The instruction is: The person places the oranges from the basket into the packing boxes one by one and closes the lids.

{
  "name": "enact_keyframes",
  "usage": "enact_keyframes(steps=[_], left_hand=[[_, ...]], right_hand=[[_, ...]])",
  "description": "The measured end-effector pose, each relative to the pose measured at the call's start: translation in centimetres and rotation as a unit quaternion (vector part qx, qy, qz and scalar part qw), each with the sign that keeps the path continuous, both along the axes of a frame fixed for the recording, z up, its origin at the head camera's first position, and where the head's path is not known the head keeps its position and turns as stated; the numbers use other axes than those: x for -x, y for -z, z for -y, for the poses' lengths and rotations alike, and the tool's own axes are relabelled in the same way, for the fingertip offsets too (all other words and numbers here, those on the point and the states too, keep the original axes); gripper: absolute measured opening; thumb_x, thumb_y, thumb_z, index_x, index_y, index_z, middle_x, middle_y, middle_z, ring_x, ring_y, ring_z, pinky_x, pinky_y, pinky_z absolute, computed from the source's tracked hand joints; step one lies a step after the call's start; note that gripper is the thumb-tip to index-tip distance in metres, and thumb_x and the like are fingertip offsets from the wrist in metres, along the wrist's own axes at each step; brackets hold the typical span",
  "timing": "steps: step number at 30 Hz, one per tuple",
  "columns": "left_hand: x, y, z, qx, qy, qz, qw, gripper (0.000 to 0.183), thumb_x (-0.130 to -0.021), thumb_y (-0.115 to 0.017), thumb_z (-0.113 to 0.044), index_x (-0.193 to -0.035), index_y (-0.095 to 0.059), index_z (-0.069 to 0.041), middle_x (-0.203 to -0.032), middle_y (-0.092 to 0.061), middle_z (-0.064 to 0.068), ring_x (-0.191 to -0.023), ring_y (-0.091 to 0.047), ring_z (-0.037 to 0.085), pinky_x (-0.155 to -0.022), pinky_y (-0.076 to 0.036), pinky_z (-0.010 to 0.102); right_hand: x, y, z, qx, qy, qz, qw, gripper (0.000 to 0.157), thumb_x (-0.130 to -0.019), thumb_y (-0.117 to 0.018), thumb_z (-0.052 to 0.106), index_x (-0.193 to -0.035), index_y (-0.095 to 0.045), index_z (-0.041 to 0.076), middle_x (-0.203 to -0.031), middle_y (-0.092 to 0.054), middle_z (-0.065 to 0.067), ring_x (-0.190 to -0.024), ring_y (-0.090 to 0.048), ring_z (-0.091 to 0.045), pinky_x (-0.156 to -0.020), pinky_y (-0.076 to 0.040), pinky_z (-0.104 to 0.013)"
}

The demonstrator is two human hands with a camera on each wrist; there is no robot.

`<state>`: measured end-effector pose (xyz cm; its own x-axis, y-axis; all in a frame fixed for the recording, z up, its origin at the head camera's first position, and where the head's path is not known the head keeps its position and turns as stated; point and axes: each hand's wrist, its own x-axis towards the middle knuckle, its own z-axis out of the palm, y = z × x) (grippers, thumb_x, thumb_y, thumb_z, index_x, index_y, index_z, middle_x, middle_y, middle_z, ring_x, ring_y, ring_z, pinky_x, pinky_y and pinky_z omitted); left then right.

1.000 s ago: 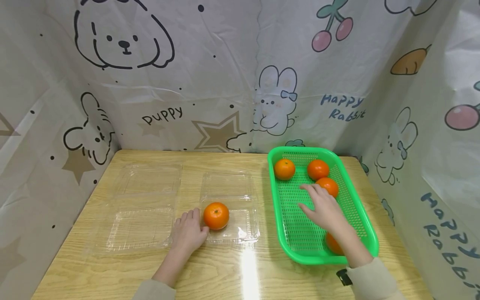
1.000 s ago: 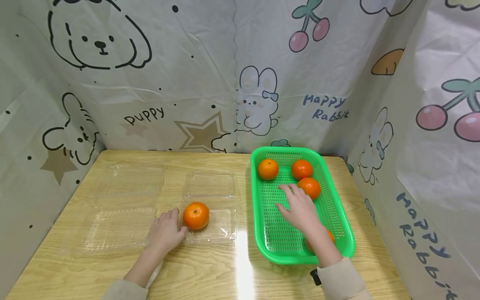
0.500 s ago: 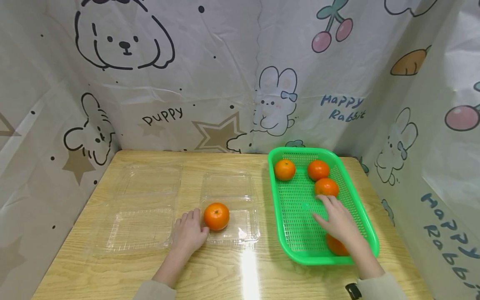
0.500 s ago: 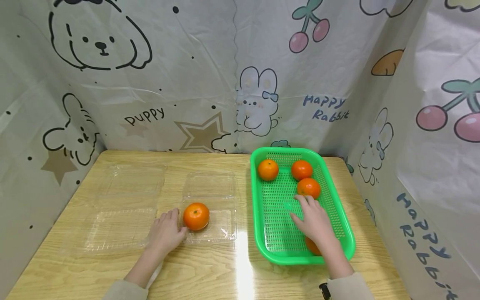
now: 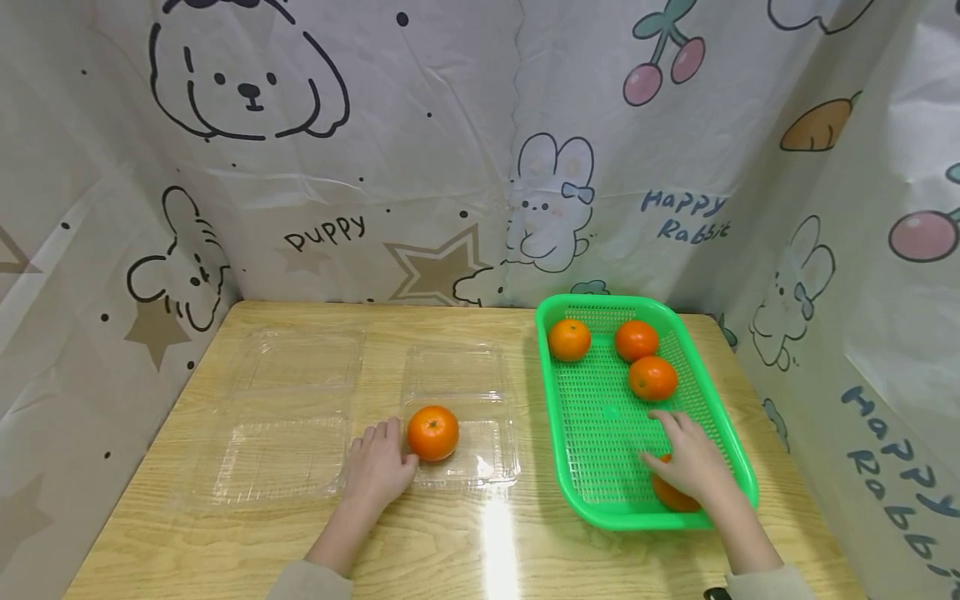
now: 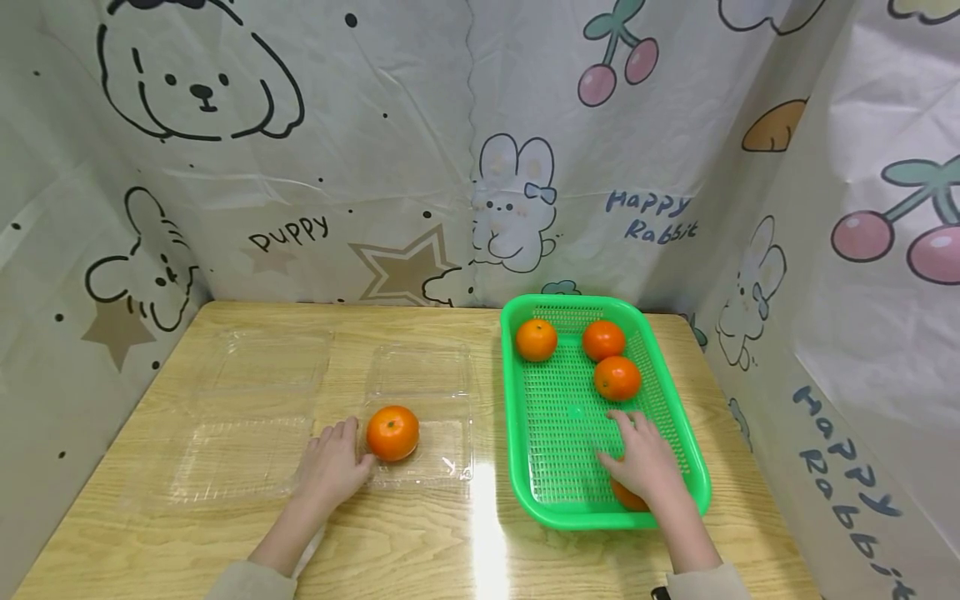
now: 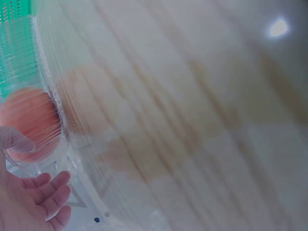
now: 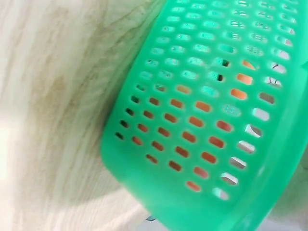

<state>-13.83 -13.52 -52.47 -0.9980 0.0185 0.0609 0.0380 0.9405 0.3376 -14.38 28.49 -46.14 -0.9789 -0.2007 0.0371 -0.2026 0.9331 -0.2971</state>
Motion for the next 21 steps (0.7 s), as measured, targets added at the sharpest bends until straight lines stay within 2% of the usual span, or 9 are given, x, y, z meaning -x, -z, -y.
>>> enact_keyframes(steps=[9, 21], left_hand=[[0.0, 0.1, 0.0, 0.003, 0.001, -0.006, 1.0, 0.048, -0.074, -0.058, -0.026, -0.112, -0.048, 0.002, -0.097, -0.056, 0.016, -0.087, -0.048, 0.031, -0.071, -0.036, 0.041], [0.0, 0.0, 0.0, 0.002, 0.0, -0.005, 1.0, 0.05, -0.074, -0.058, -0.026, -0.114, -0.048, 0.002, -0.1, -0.056, 0.017, -0.089, -0.048, 0.031, -0.072, -0.037, 0.04]], right_hand=[[-0.7, 0.9, -0.9, -0.002, 0.01, 0.028, 1.0, 0.066, -0.072, -0.075, 0.027, -0.127, -0.045, 0.003, -0.119, -0.046, -0.028, -0.104, -0.047, -0.047, -0.075, -0.042, -0.062], [-1.4, 1.1, -1.6, -0.01, 0.015, 0.088, 0.996, 0.073, -0.068, -0.076, 0.036, -0.127, -0.046, 0.006, -0.121, -0.044, -0.029, -0.103, -0.046, -0.049, -0.07, -0.043, -0.062]])
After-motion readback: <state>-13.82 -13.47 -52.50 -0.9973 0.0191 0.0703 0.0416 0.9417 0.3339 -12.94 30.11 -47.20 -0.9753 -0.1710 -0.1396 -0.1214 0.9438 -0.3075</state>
